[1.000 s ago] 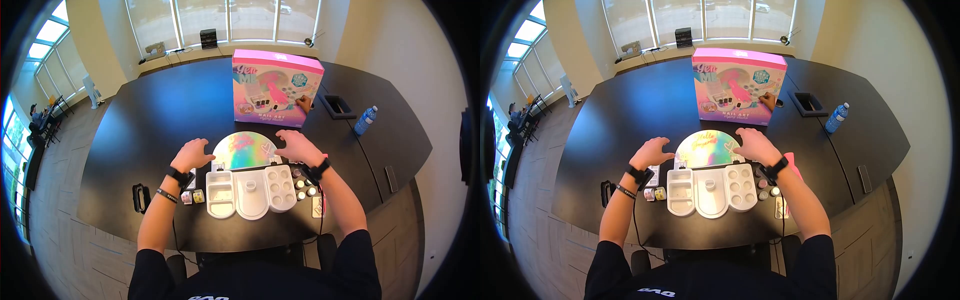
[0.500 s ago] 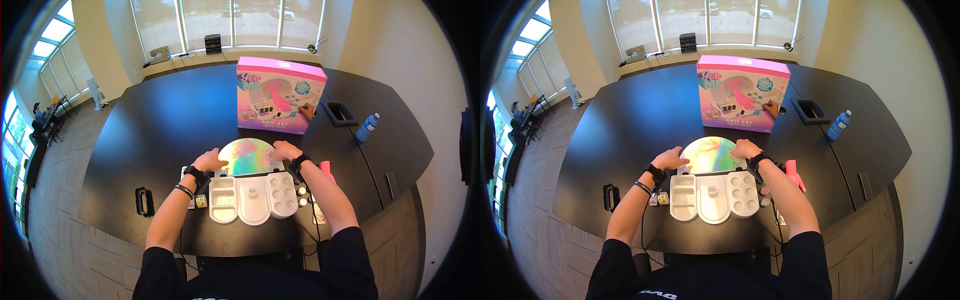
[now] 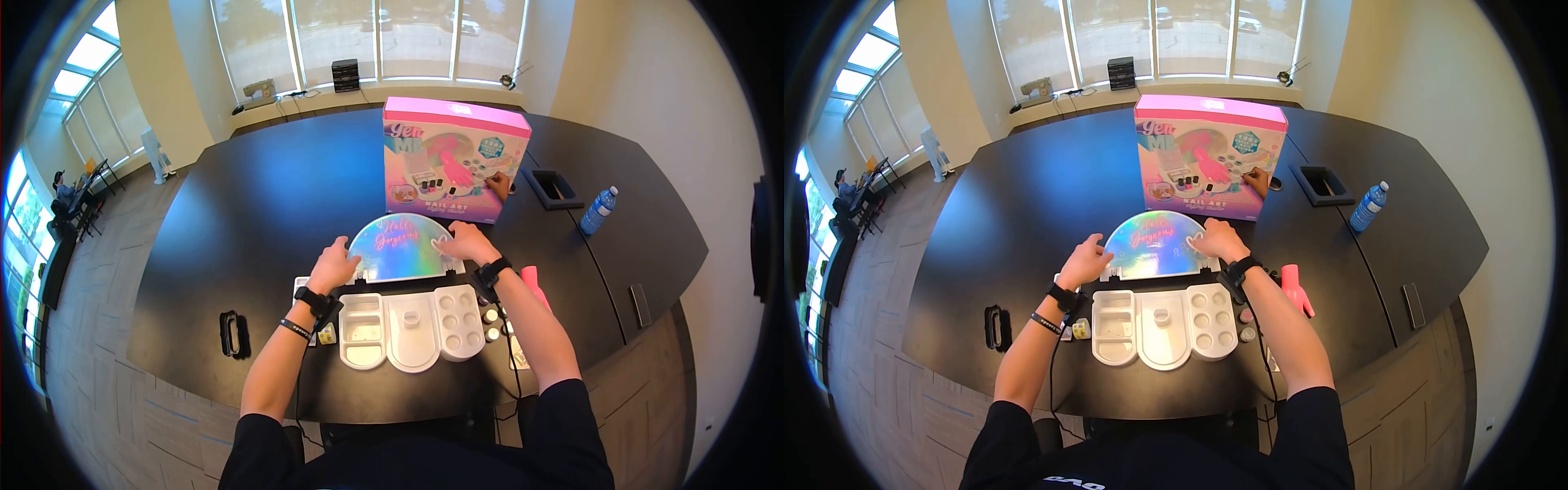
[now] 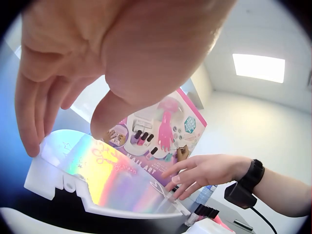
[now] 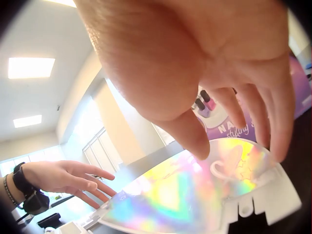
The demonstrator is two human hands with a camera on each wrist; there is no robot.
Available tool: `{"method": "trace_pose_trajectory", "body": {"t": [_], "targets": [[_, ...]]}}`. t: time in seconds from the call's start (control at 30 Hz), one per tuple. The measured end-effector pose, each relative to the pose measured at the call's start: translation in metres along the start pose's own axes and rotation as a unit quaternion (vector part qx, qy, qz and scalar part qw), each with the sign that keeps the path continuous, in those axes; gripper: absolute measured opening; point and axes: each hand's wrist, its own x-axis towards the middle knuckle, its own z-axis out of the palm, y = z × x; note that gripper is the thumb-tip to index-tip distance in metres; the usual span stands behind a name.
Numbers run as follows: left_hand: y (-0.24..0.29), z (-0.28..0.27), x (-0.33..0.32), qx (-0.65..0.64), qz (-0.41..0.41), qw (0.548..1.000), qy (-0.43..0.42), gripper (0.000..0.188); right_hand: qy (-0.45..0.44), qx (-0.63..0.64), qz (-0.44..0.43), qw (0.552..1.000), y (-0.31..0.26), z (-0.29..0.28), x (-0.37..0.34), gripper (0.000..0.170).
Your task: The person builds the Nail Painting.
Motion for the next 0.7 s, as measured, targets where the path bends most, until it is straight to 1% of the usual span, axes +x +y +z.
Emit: {"method": "trace_pose_trajectory", "body": {"t": [0.03,0.07,0.1,0.17,0.2,0.27,0.33,0.4,0.43,0.53,0.7], "targets": [[0.003,-0.004,-0.005,-0.018,0.020,0.999,0.031,0.068,-0.001,0.001,0.002,1.000,0.000,-0.004,-0.003,0.056],[0.008,-0.008,-0.010,-0.048,0.024,0.997,0.047,0.062,0.020,0.018,-0.007,1.000,-0.001,-0.009,-0.007,0.053],[0.010,-0.011,-0.014,-0.048,0.023,0.998,0.046,0.062,0.042,0.036,-0.016,0.998,-0.001,-0.012,-0.008,0.051],[0.016,-0.019,-0.022,-0.080,0.058,0.992,0.076,0.057,0.045,0.048,-0.024,0.998,0.005,-0.012,-0.007,0.047],[0.020,-0.022,-0.027,-0.090,0.053,0.991,0.082,0.052,0.060,0.051,-0.038,0.996,0.008,-0.010,-0.008,0.044],[0.017,-0.022,-0.029,-0.084,0.067,0.989,0.098,0.050,0.074,0.054,-0.052,0.994,0.011,-0.006,-0.011,0.041],[0.015,-0.020,-0.032,-0.077,0.079,0.987,0.113,0.048,0.151,0.058,-0.093,0.982,0.017,0.002,-0.011,0.032],[0.012,-0.017,-0.036,-0.086,0.106,0.980,0.146,0.044,0.166,0.067,-0.095,0.979,0.022,0.006,-0.010,0.030],[0.009,-0.016,-0.036,-0.085,0.105,0.980,0.146,0.044,0.181,0.075,-0.097,0.976,0.021,0.006,-0.012,0.029],[0.001,-0.012,-0.036,-0.099,0.115,0.976,0.159,0.043,0.196,0.085,-0.108,0.971,0.021,0.005,-0.020,0.025],[-0.006,-0.009,-0.036,-0.120,0.117,0.973,0.158,0.036,0.184,0.113,-0.120,0.969,0.021,0.000,-0.029,0.021]]}}
